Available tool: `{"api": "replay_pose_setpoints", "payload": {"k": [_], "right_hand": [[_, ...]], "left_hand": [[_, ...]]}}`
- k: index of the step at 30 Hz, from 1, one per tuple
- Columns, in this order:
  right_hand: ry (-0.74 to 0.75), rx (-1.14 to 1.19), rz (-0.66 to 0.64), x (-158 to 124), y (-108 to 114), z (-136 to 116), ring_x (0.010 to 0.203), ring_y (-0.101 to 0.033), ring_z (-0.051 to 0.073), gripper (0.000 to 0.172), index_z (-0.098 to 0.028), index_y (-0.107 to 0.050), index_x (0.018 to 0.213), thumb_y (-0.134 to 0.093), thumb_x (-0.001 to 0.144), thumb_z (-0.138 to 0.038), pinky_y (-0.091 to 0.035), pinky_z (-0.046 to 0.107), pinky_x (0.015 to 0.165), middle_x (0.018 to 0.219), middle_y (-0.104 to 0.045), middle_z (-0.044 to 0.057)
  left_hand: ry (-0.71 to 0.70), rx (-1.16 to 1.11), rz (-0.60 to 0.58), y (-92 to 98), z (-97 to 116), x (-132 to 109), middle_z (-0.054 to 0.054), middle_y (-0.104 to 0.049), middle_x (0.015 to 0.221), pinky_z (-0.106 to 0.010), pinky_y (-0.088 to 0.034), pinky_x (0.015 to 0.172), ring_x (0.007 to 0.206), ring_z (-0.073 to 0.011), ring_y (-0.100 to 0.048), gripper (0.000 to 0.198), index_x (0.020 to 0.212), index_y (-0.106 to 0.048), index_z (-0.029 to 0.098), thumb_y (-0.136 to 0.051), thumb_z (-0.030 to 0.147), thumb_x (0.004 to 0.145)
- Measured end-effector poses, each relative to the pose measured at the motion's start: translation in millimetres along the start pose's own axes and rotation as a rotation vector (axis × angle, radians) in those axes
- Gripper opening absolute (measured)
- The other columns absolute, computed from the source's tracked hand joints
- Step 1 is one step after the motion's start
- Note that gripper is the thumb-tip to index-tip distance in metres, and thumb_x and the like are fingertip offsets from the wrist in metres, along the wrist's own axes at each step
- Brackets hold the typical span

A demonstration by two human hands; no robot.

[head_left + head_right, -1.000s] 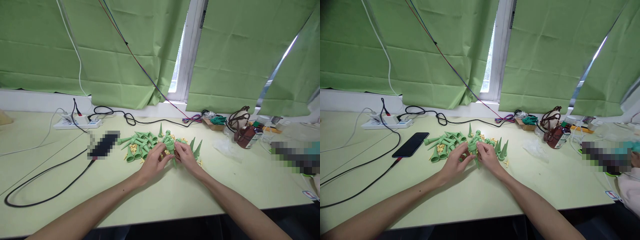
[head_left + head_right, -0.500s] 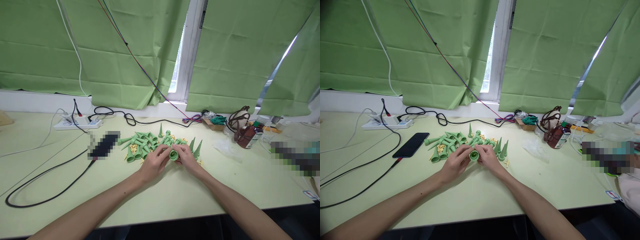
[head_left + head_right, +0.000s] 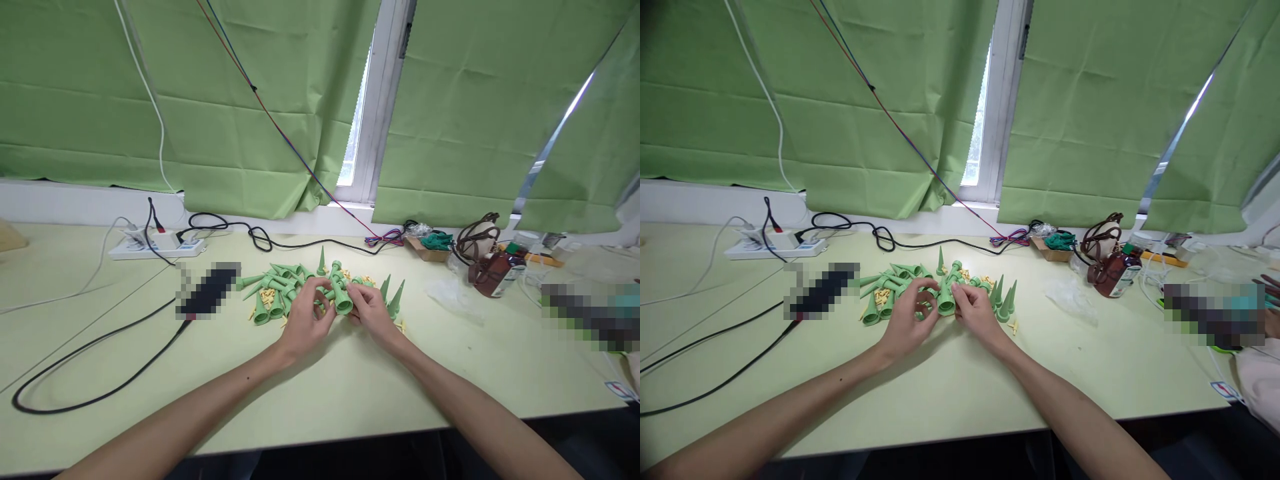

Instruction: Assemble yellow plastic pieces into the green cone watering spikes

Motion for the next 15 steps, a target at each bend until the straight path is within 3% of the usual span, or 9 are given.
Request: {"api": "replay_pose_setpoints", "payload": {"k": [3,6,11,15], "right_hand": [[0.013,0.014,0.012,1.0,2.0,0.1,0.044,-0.026,0.007,0.049,-0.021,-0.042,0.063,-0.058,0.089,-0.059,-0.024,0.024,0.04,0.053,-0.03,-0.007],[0.037,0.003,0.005,1.9,2.8,-1.1,0.042,-0.03,0.007,0.049,-0.021,-0.043,0.063,-0.058,0.089,-0.059,-0.026,0.024,0.041,0.053,-0.034,-0.007],[0.073,-0.072,-0.021,2.3,2.8,-1.3,0.041,-0.038,0.009,0.047,-0.02,-0.046,0.066,-0.055,0.091,-0.059,-0.026,0.024,0.041,0.051,-0.037,-0.007],[0.095,-0.176,-0.017,0.9,3.6,-1.7,0.044,-0.039,0.009,0.048,-0.02,-0.046,0.065,-0.052,0.093,-0.059,-0.027,0.024,0.043,0.052,-0.04,-0.006]], "left_hand": [[0.188,-0.184,-0.016,-2.3,-13.3,1.9,-0.001,-0.058,0.085,-0.019,-0.047,0.048,0.059,-0.0088,-0.056,0.013,0.094,-0.051,0.019,-0.054,0.031,0.092],[0.32,-0.388,-0.127,-13.3,-21.0,2.1,0.003,-0.05,0.067,-0.02,-0.045,0.042,0.047,-0.008,-0.05,0.03,0.083,-0.053,0.018,-0.051,0.045,0.095],[0.39,-0.595,-0.213,-22.5,-17.3,1.5,0.001,-0.05,0.079,-0.022,-0.045,0.036,0.059,-0.0132,-0.06,0.036,0.087,-0.056,0.017,-0.059,0.053,0.089],[0.427,-0.637,-0.208,-24.2,-17.8,-0.7,0.003,-0.049,0.072,-0.022,-0.045,0.036,0.053,-0.0118,-0.057,0.035,0.087,-0.054,0.018,-0.062,0.052,0.087]]}}
Point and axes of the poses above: each hand's wrist, its own x-axis towards the middle knuckle, its own y-axis out of the back of the hand, z = x × y, the point moved 8 cm from there along x, towards the middle knuckle
